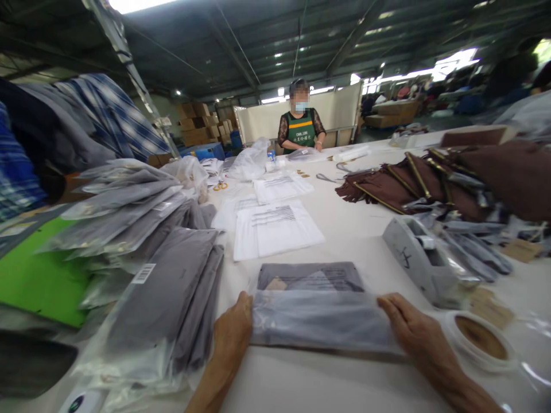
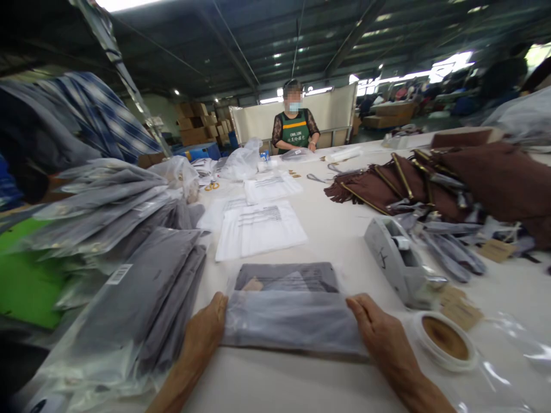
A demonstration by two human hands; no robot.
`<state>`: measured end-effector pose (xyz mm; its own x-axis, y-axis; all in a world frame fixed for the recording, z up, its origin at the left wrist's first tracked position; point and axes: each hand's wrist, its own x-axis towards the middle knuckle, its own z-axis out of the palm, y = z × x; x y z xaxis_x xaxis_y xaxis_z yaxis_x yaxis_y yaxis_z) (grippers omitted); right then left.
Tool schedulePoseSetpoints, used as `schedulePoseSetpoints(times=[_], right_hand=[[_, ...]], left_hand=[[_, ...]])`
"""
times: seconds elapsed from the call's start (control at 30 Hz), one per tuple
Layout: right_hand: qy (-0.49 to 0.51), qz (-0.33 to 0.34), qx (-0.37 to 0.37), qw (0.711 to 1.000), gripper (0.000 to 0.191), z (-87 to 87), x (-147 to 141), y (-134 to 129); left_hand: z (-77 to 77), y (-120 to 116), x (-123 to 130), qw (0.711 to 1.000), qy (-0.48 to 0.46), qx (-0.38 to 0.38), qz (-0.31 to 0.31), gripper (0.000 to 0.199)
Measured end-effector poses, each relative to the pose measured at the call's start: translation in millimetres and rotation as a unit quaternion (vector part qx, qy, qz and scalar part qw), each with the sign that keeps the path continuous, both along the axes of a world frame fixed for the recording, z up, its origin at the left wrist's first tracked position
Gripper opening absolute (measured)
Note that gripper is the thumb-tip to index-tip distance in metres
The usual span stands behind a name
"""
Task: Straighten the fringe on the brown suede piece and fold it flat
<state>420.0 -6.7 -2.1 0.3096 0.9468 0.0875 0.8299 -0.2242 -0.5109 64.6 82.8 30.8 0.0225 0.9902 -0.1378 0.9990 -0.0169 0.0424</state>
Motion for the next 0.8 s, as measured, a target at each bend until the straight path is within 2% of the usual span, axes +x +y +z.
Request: schedulePoseSetpoints(times=[0.13,0.23,0.3,0.37,0.43,0.47,0.5,0.53,0.6,0.67,0.73,0.8], right_hand=[[-0.120,0.006,-0.141,0.983,0.033,9.3,-10,11],[-0.128,0.005,-0.155,0.980,0.029,11.3,-14,14],[-0.129,0.005,-0.155,0.979,0.028,12.2,-14,14],[-0.131,0.009,-0.152,0.980,0.028,12.7,-13,14],[-0.133,0.013,-0.148,0.980,0.028,12.3,-13,16],[-0.133,0.014,-0.145,0.980,0.027,11.9,-14,16],[-0.134,0.014,-0.143,0.981,0.027,11.5,-14,17],[-0.135,0.013,-0.141,0.981,0.027,11.5,-15,17],[-0.144,0.010,-0.135,0.980,0.024,14.6,-13,12],[-0.161,0.000,-0.127,0.979,0.019,24.4,-2,2],[-0.158,-0.035,-0.095,0.982,0.020,41.6,19,-12],[-0.126,-0.105,-0.024,0.986,0.027,63.2,52,-25]], left_hand=[[1.0,1,0,1.000,0.027,0.007,-0.009,0.036],[3.0,0,-5,0.999,0.035,0.027,-0.005,0.032],[4.6,-5,-5,0.992,0.018,0.123,-0.034,0.029],[4.7,-17,4,0.952,-0.021,0.282,-0.121,0.028],[1.5,-33,25,0.885,-0.058,0.385,-0.254,0.027],[-1.9,-41,39,0.861,-0.066,0.386,-0.324,0.028],[-6.9,-49,53,0.851,-0.062,0.358,-0.379,0.032],[-13.3,-55,67,0.848,-0.050,0.338,-0.406,0.044],[-29.6,-61,88,0.853,-0.024,0.321,-0.410,0.071],[-48.0,-60,98,0.862,-0.015,0.324,-0.390,0.086],[-65.1,-56,100,0.869,-0.019,0.327,-0.370,0.089],[-77.9,-51,99,0.876,-0.021,0.329,-0.351,0.084]])
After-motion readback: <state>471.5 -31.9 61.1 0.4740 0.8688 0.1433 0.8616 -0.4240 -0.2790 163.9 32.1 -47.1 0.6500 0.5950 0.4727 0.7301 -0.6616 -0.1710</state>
